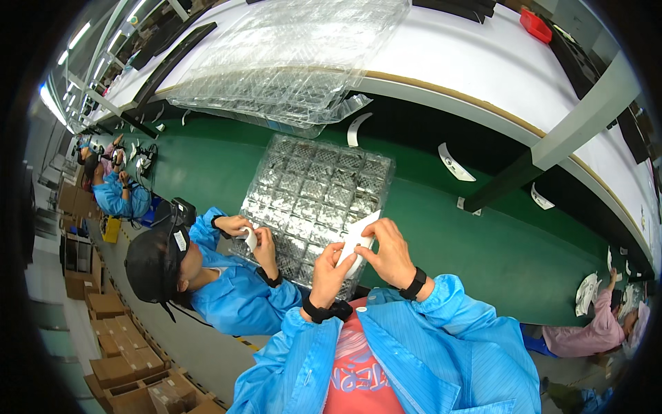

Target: Inspecting and sorting small white plastic housing components on an assembly line.

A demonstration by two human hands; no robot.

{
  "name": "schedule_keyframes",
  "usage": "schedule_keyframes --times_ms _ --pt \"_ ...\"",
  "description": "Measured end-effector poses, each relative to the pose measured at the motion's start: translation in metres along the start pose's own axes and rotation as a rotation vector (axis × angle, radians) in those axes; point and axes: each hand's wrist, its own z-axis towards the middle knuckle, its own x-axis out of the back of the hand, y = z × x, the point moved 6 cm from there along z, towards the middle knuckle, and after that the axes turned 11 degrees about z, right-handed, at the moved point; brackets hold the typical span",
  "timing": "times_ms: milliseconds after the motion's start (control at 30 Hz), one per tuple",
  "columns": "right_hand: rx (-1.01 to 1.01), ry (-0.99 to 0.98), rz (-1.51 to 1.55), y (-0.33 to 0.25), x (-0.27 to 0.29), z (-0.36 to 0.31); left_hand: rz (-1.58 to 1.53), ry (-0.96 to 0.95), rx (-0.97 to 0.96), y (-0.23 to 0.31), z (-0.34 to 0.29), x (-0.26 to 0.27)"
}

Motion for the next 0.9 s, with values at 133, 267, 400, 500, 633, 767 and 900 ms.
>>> schedule_keyframes --times_ms 133,267,400,500,633,767,900 --pt "-0.206 0.292 0.254 0.022 0.000 -0.011 -0.059 0.005 0.027 0.001 0.001 -0.002" --pt "-0.510 0.003 1.073 0.046 -0.031 -0.015 -0.101 -0.014 0.004 -0.001 0.003 -0.004" --pt "-0.466 0.012 1.032 0.043 -0.027 -0.015 -0.057 -0.024 -0.034 -0.005 0.009 -0.006" --pt "-0.511 0.083 1.029 0.058 -0.028 -0.016 -0.031 -0.037 -0.013 -0.007 0.015 -0.009" --pt "-0.534 0.056 1.081 0.074 -0.025 -0.014 -0.183 -0.039 0.055 -0.014 0.029 -0.020" --pt "-0.614 0.110 1.033 0.100 -0.023 -0.018 -0.095 -0.055 0.090 -0.030 0.042 -0.037" --pt "-0.633 0.082 0.943 0.122 0.003 0.007 0.051 -0.047 0.123 -0.044 0.069 -0.047"
